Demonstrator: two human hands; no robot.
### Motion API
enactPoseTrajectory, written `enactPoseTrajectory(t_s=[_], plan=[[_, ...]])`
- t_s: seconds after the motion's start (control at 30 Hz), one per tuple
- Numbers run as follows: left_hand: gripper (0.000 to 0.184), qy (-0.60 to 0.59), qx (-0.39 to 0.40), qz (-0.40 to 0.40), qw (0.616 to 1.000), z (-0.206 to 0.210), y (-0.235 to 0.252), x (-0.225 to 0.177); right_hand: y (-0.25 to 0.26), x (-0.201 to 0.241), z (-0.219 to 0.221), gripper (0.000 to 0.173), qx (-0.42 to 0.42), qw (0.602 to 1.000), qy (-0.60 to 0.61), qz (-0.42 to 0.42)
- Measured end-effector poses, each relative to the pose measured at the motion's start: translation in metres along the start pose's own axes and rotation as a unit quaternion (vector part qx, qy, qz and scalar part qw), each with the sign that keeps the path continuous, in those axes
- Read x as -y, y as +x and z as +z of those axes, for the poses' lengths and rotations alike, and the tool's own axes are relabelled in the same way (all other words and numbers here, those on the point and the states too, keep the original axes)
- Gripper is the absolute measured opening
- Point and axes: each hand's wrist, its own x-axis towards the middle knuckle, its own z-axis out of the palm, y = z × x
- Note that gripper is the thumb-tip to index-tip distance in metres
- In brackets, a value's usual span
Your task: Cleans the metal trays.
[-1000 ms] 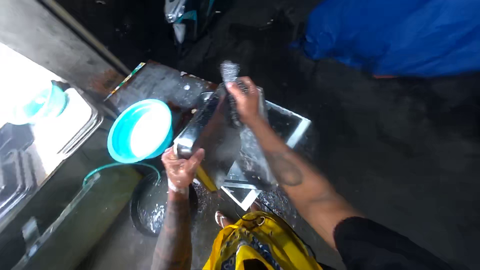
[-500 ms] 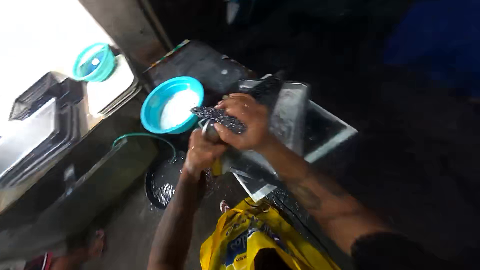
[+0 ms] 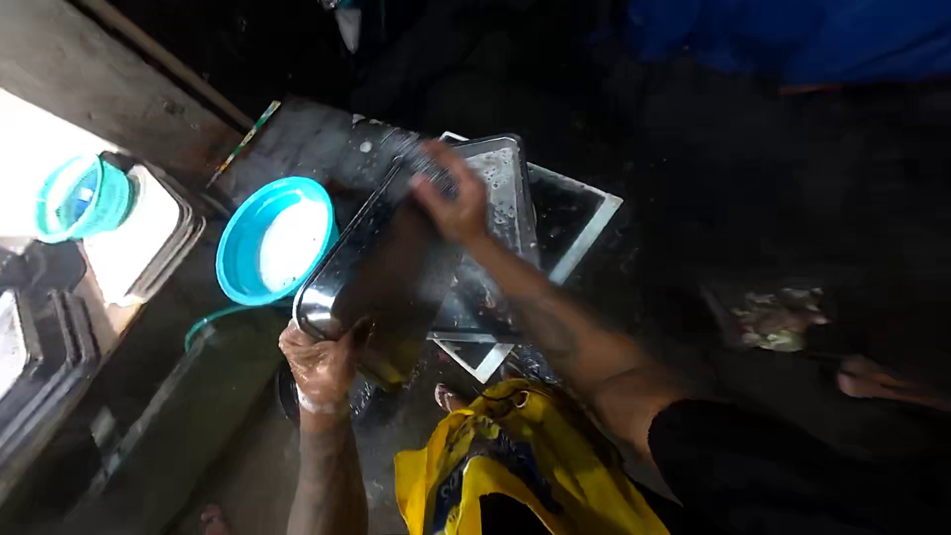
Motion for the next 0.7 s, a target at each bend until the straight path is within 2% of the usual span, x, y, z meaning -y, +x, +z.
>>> enactPoseTrajectory(t_s=[0.07,0.1,0.2,0.27,0.33,0.37,0.4,0.43,0.47,0.53,0.57,0.63,0.67,0.7], plan=[[0.029,0.051,0.042,0.04,0.997,-0.002,-0.009,-0.011,0.02,-0.024,-0.03,0.043,-0.015,0.974,0.01,0.224],[0.026,0.054,0.062,0.076,0.994,-0.001,-0.01,-0.013,0.017,-0.036,-0.036,0.041,-0.002,0.956,0.032,0.293],[0.01,0.032,0.093,0.197,0.975,0.015,0.007,-0.003,-0.026,-0.071,-0.031,0.038,0.031,0.919,0.181,0.348],[0.006,-0.02,0.11,0.19,0.975,0.027,0.011,0.009,-0.056,-0.066,-0.026,0.044,0.03,0.88,0.253,0.401],[0.006,-0.039,0.11,0.159,0.98,0.04,0.009,0.015,-0.065,-0.028,-0.013,0.048,-0.041,0.821,0.281,0.495],[0.007,-0.044,0.118,0.153,0.98,0.045,0.007,0.021,-0.062,-0.008,-0.004,0.048,-0.079,0.8,0.272,0.529],[0.006,-0.052,0.126,0.147,0.98,0.048,0.004,0.029,-0.062,-0.009,-0.003,0.048,-0.091,0.795,0.26,0.54],[0.008,-0.065,0.133,0.125,0.981,0.051,-0.002,0.037,-0.062,-0.023,-0.004,0.048,-0.109,0.795,0.226,0.552],[0.014,-0.077,0.133,0.08,0.985,0.053,-0.011,0.042,-0.06,-0.04,-0.011,0.057,-0.105,0.793,0.227,0.555],[0.03,-0.089,0.127,-0.05,0.987,0.048,-0.03,0.054,-0.056,-0.112,-0.042,0.078,-0.041,0.796,0.381,0.468],[0.042,-0.1,0.118,-0.112,0.982,0.044,-0.04,0.064,-0.043,-0.127,-0.046,0.076,-0.071,0.808,0.385,0.439],[0.079,-0.197,0.071,-0.241,0.948,0.038,-0.059,0.081,-0.015,-0.107,-0.041,0.055,-0.124,0.881,0.278,0.361],[0.098,-0.271,0.033,-0.297,0.915,0.039,-0.063,0.088,-0.003,-0.094,-0.034,0.05,-0.131,0.904,0.236,0.332],[0.109,-0.333,-0.008,-0.358,0.872,0.039,-0.061,0.092,0.006,-0.087,-0.029,0.047,-0.137,0.912,0.22,0.317]])
